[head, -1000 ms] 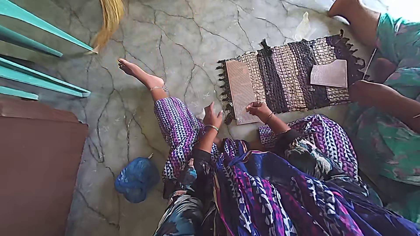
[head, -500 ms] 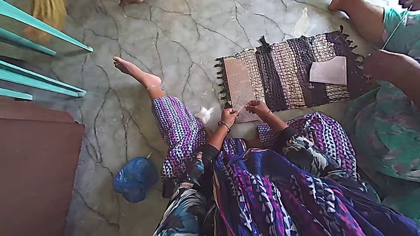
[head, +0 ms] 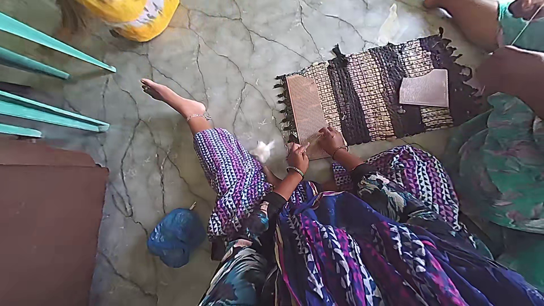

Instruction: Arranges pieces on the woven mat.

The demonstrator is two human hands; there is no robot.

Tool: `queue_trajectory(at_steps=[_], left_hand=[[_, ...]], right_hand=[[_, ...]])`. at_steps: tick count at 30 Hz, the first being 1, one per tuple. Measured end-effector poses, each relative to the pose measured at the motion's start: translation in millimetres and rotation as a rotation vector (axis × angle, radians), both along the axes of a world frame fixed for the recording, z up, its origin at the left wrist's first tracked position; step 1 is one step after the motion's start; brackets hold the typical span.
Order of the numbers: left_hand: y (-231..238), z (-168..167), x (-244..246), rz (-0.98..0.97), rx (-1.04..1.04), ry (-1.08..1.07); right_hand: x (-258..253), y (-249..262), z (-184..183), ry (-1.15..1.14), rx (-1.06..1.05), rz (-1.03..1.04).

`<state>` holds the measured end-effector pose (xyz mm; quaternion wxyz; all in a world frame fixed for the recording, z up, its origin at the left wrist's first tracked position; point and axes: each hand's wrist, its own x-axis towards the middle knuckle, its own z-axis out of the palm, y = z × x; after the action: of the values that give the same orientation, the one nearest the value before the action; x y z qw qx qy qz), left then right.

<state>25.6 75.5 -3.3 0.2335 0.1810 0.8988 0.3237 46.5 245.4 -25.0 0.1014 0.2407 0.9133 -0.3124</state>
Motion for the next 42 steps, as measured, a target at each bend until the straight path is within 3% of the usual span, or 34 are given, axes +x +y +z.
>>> queue_trajectory(at_steps=[8, 12, 14, 19, 24, 27, 32, 36, 42], left_hand=[[7, -3, -9, -0.073, -0.269, -0.083], [7, 1, -10, -0.096, -0.299, -0.080], [6, 2, -10, -0.096, -0.268, -0.072], [-8, -1, -14, -0.127, -0.221, -0.107], [-22, 2, -24, -0.243, -0.241, -0.212], [-24, 4, -28, -0.184, -0.219, -0.179], [-10, 4, -35, -0.071, -0.201, -0.072], [-5, -1, -39, -0.104, -0.231, -0.079], [-16, -8, -32, -0.103, -0.113, -0.121]], right_hand=[[4, -1, 5, 0.003, 0.037, 0.029], [11, -16, 12, 0.043, 0.145, 0.342], [15, -27, 7, -0.095, 0.122, 0.469], [41, -47, -3, -0.296, 0.130, 0.461], [53, -46, 41, -0.510, 0.094, 0.519], [45, -42, 61, -0.320, 0.118, 0.401], [22, -37, 24, -0.152, 0.157, 0.405], [14, -40, 5, -0.222, 0.121, 0.464], [40, -43, 22, -0.259, 0.056, 0.462]])
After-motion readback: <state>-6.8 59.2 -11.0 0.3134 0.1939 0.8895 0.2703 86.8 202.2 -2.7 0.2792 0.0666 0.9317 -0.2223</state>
